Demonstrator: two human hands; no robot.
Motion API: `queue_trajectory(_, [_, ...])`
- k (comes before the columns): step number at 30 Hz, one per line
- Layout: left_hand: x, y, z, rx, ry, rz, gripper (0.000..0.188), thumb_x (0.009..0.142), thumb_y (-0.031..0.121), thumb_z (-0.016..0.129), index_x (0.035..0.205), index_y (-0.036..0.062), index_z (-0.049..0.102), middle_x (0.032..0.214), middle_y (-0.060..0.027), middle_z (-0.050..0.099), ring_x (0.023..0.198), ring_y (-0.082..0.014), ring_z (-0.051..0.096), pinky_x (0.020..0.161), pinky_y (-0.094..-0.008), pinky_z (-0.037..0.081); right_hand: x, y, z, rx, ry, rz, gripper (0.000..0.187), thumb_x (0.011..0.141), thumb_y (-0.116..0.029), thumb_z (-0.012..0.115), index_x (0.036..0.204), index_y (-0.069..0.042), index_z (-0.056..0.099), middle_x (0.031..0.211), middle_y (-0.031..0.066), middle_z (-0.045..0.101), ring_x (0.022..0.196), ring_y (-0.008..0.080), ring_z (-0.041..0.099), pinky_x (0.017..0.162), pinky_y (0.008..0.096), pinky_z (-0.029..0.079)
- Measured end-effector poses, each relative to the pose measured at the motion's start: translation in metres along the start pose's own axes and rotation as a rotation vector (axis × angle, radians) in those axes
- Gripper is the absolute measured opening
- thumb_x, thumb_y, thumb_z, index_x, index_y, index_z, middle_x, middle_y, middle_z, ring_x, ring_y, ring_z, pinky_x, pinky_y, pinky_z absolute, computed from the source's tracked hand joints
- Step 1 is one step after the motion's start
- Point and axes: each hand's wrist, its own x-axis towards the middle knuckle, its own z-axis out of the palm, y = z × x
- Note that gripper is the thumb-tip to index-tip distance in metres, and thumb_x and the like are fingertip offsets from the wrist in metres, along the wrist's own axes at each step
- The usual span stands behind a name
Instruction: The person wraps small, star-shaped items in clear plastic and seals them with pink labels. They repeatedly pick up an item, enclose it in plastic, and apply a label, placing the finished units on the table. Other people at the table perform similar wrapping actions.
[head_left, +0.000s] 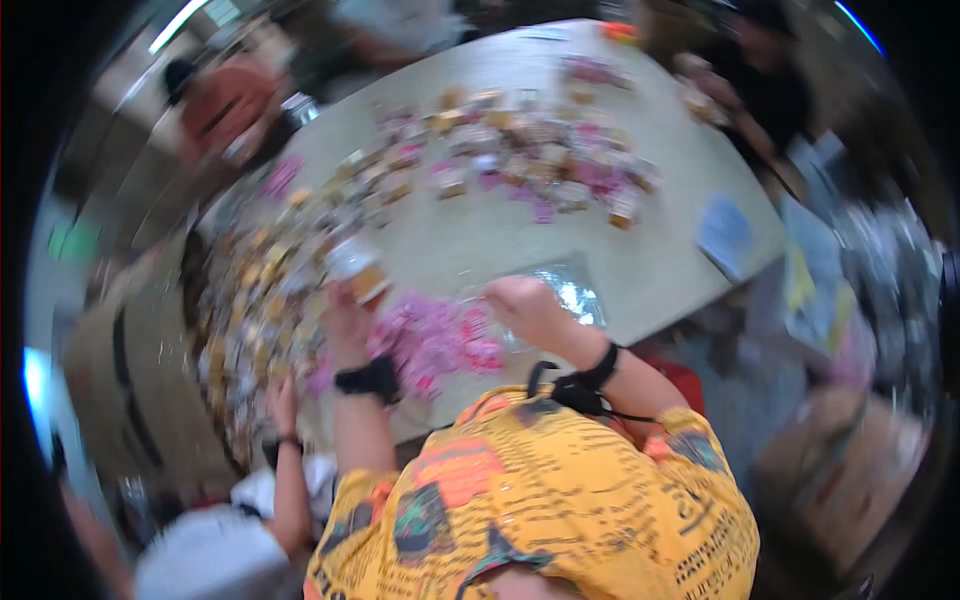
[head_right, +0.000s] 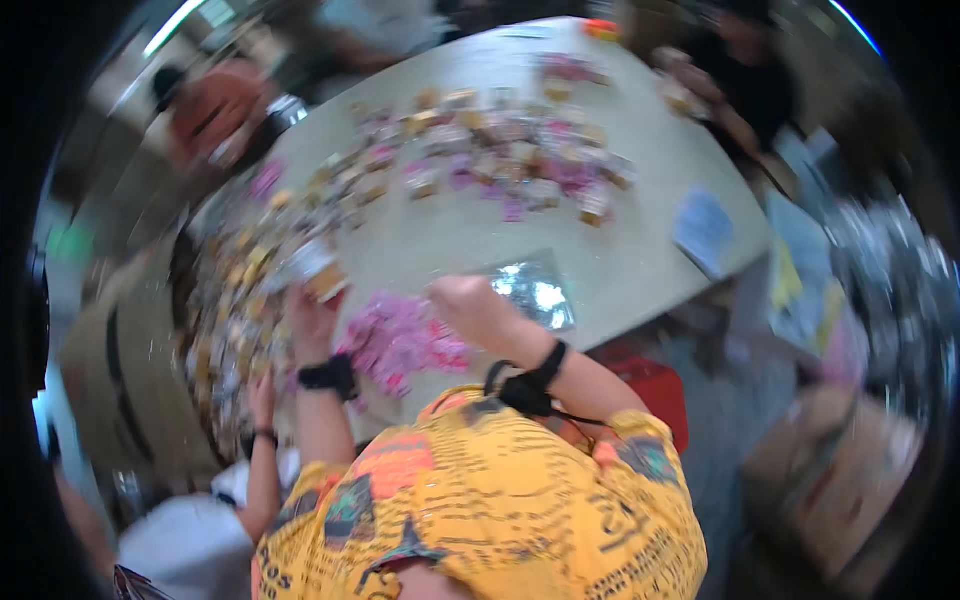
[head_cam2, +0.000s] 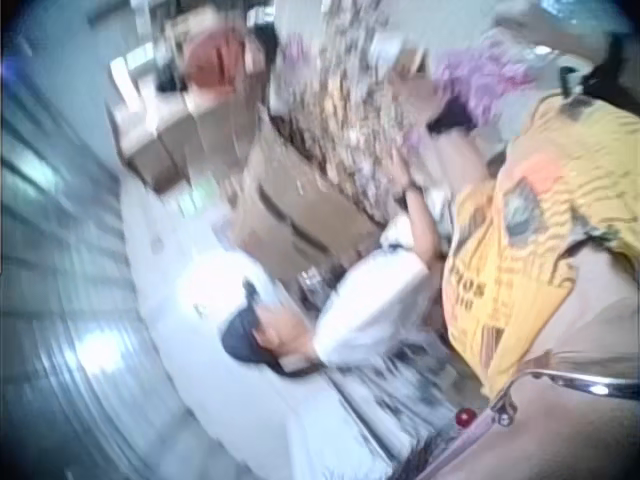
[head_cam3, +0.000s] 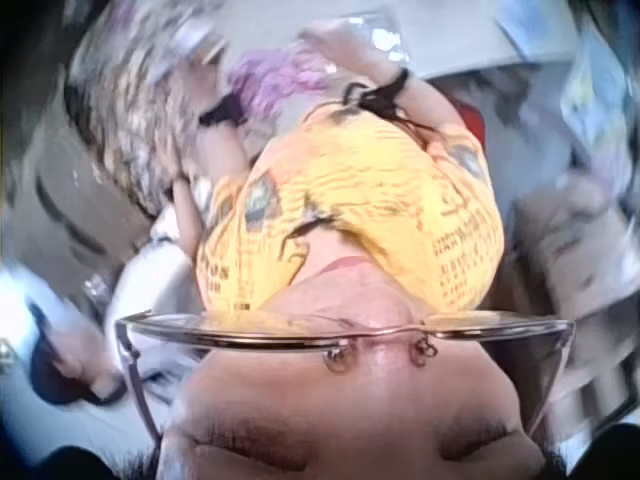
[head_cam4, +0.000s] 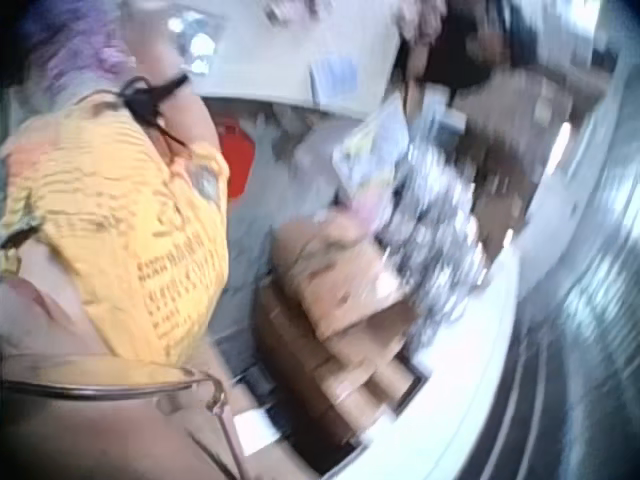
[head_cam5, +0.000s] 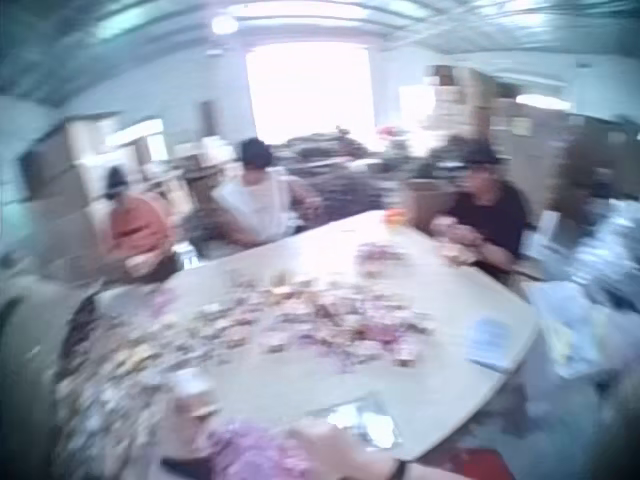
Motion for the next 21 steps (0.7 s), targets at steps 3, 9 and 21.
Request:
queue_trajectory(3, [0.015, 0.004, 0.039, 0.268, -0.111, 0.261, 0.025, 0.077, 0.002, 0.055, 0.101, -0.004, 0.056, 0.096, -0.0127, 0.062, 0.089, -0.021, 0.06, 0.081, -0.0315, 0.05, 0.031, -0.009, -0.011, 0.048, -0.047, -0.071, 0.006, 0.079, -0.006, 0.059, 0.084, -0.001, 0.059, 0.074, 0.0174, 0.06, 0.069, 0.0349, 0.06, 0.06, 0.0396, 0.049])
queue_trajectory(9, [0.02, 0.013, 0.102, -0.117, -0.095, 0.233, 0.043, 0.075, -0.005, 0.068, 0.111, 0.0067, 0.049, 0.1, -0.0036, 0.057, 0.093, -0.0106, 0.057, 0.079, -0.0259, 0.049, 0.066, -0.004, -0.011, -0.051, -0.187, -0.217, 0.008, 0.077, -0.005, 0.061, 0.084, -0.002, 0.057, 0.072, 0.0157, 0.059, 0.066, 0.0342, 0.059, 0.059, 0.0399, 0.048])
queue_trajectory(21, [0.02, 0.016, 0.111, -0.159, -0.041, 0.262, 0.048, 0.073, -0.009, 0.068, 0.113, 0.0058, 0.046, 0.103, -0.0032, 0.053, 0.098, -0.011, 0.056, 0.085, -0.0261, 0.049, 0.097, -0.004, -0.005, -0.197, -0.25, -0.415, 0.008, 0.076, -0.006, 0.06, 0.077, -0.005, 0.052, 0.067, 0.0123, 0.054, 0.061, 0.0325, 0.058, 0.054, 0.0402, 0.048])
